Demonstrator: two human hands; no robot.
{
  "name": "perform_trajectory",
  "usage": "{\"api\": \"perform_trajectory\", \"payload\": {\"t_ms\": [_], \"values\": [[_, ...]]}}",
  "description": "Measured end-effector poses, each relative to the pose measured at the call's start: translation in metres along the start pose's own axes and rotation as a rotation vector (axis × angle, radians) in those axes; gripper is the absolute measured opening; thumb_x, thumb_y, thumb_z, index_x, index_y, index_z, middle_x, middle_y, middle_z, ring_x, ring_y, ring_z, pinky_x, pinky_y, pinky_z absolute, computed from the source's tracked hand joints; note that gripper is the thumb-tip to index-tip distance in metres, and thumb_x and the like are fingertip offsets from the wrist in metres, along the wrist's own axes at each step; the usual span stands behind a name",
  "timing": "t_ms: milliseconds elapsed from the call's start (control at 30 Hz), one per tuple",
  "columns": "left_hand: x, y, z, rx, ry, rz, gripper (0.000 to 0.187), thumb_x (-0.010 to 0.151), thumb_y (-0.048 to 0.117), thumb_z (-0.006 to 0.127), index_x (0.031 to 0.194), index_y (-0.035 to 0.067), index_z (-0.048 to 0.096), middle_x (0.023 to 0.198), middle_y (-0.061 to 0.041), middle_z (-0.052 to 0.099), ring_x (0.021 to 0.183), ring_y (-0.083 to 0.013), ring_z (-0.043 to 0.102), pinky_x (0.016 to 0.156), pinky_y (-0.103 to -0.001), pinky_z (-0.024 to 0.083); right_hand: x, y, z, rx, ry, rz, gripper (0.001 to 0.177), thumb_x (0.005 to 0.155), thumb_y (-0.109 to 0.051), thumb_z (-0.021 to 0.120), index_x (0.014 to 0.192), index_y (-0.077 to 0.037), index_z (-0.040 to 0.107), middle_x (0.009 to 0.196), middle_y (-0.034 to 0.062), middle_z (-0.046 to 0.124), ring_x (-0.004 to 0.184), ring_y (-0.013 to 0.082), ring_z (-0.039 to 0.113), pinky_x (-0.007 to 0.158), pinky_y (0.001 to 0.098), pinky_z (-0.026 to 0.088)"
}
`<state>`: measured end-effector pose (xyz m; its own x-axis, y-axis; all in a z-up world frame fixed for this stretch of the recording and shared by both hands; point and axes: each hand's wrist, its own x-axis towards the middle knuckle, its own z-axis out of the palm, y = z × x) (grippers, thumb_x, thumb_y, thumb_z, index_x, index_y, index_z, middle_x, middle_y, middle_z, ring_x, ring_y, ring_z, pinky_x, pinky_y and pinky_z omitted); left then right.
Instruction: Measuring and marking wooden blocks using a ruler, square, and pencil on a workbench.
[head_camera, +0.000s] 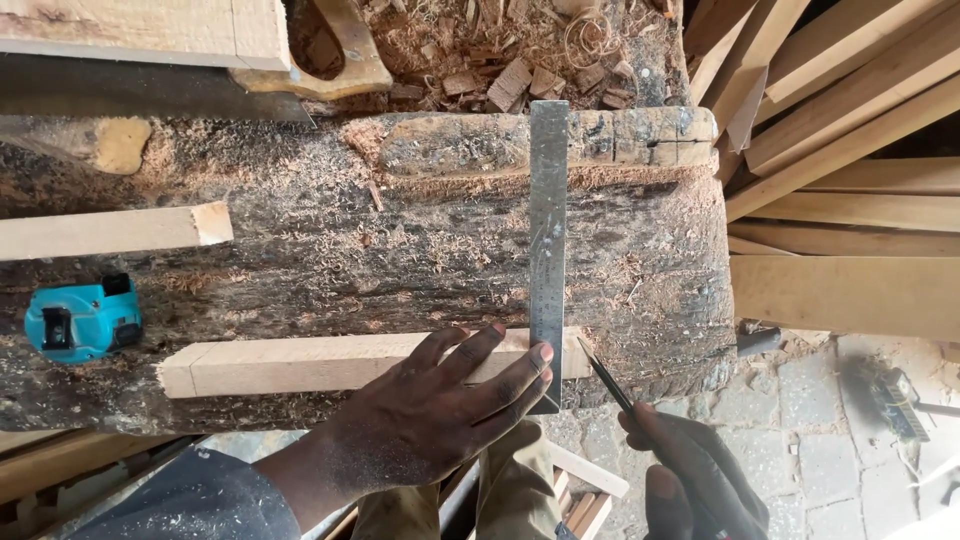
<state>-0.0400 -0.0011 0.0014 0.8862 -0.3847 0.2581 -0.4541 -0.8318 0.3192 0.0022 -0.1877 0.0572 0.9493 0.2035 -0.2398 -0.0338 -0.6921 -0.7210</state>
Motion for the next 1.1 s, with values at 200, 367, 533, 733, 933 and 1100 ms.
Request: {"api": "perform_trajectory", "payload": {"t_ms": [200, 367, 533, 733, 933, 1100], "values": [[-0.001, 0.002, 0.002, 0.01, -0.008, -0.026, 0.034, 0.089, 0.034, 0.046, 0.112, 0.01, 0.053, 0.122, -0.004, 0.045, 0.101, -0.0257, 0.049, 0.081, -0.037, 0.041, -0.003, 0.031, 0.009, -0.027, -0.075, -0.197, 0.032, 0.082, -0.03, 0.038, 0.1, -0.011, 0.057, 0.089, 0.0045, 0.065, 0.071, 0.0119, 0.063, 0.064, 0.0216, 0.051], [-0.001, 0.005, 0.003, -0.027, 0.01, -0.068, 0.033, 0.089, 0.033, 0.047, 0.112, 0.009, 0.052, 0.119, -0.002, 0.046, 0.099, -0.026, 0.05, 0.081, -0.039, 0.042, -0.018, 0.053, 0.0, -0.151, -0.224, -0.383, 0.033, 0.081, -0.015, 0.038, 0.112, -0.011, 0.048, 0.1, 0.0036, 0.059, 0.082, 0.0109, 0.06, 0.077, 0.0231, 0.048], [-0.004, 0.004, 0.005, -0.019, -0.046, -0.039, 0.032, 0.088, 0.028, 0.045, 0.114, 0.009, 0.05, 0.122, -0.003, 0.043, 0.105, -0.0283, 0.046, 0.083, -0.04, 0.041, -0.011, 0.043, 0.003, -0.153, -0.121, -0.185, 0.039, 0.083, -0.034, 0.033, 0.071, -0.012, 0.063, 0.059, -0.002, 0.065, 0.046, 0.0041, 0.061, 0.042, 0.0163, 0.046], [-0.001, 0.004, 0.001, -0.005, -0.035, -0.04, 0.038, 0.088, 0.037, 0.047, 0.113, 0.009, 0.051, 0.122, -0.002, 0.044, 0.101, -0.0255, 0.047, 0.077, -0.039, 0.043, 0.053, -0.003, 0.013, -0.108, -0.052, 0.157, 0.035, 0.083, -0.033, 0.036, 0.091, -0.014, 0.064, 0.053, 0.0033, 0.063, 0.05, 0.0133, 0.065, 0.045, 0.0235, 0.053], [0.0, 0.003, -0.001, -0.003, -0.037, -0.045, 0.037, 0.086, 0.038, 0.05, 0.111, 0.011, 0.054, 0.121, -0.003, 0.044, 0.102, -0.0242, 0.048, 0.08, -0.039, 0.041, 0.053, 0.037, 0.015, 0.261, -0.119, -0.355, 0.02, 0.09, -0.012, 0.037, 0.1, -0.005, 0.054, 0.099, 0.0067, 0.061, 0.08, 0.0126, 0.063, 0.074, 0.021, 0.054], [0.001, -0.001, -0.001, -0.028, -0.068, -0.038, 0.039, 0.086, 0.037, 0.049, 0.114, 0.009, 0.052, 0.121, -0.006, 0.045, 0.105, -0.0249, 0.047, 0.083, -0.039, 0.041, 0.054, 0.063, 0.026, 0.035, -0.275, -0.644, 0.044, 0.072, 0.009, 0.049, 0.114, -0.005, 0.044, 0.114, 0.0182, 0.052, 0.107, 0.0276, 0.055, 0.091, 0.0326, 0.05]]}}
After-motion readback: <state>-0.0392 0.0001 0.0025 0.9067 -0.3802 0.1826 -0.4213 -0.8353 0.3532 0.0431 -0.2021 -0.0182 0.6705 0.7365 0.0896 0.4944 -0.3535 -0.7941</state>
